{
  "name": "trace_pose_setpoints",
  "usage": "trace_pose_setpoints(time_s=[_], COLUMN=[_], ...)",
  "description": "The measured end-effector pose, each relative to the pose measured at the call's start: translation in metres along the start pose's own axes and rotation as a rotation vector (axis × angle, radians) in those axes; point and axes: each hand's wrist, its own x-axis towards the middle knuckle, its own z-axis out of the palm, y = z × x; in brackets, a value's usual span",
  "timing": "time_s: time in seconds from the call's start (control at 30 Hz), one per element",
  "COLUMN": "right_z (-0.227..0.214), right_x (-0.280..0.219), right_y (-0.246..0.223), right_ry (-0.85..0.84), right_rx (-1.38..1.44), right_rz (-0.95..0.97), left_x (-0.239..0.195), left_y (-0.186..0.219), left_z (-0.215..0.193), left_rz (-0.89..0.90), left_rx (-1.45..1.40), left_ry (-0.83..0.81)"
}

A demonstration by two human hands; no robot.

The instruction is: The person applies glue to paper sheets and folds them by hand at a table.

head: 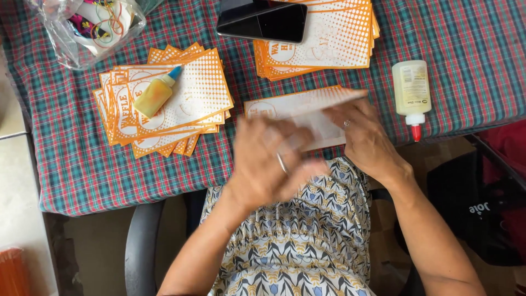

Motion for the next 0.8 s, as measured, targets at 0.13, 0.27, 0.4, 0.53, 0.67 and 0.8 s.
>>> trace_pose_setpoints(time_s=[0.13,0.27,0.4,0.53,0.67,0.8], right_z=[-0.003,-0.048,-0.082,-0.083,-0.087,-0.104], right_x=[0.003,-0.015,-0.036,-0.011,-0.031,-0.076], right_y=[0.011,0.038,0.078,0.051,0.057,0.045], right_ry=[0.049,0.273,0.101,0.073,0.479,0.671], right_rx=[-0.094,-0.279,-0.438,0.063,0.557,0.745], right_rz=[-0.096,0.200,0.578,0.959,0.774,0.516], left_x=[-0.047,-0.064,-0.066,-0.054,-0.043,-0.037], left_y=[0.020,-0.015,-0.035,-0.042,-0.047,-0.048], left_z=[0.074,0.107,0.125,0.125,0.120,0.114], left_rz=[0.018,-0.344,-0.503,-0.515,-0.606,-0.670], left_rx=[0.030,0.122,0.201,0.255,0.177,0.132], left_ry=[0.048,-0.246,-0.394,-0.462,-0.538,-0.601])
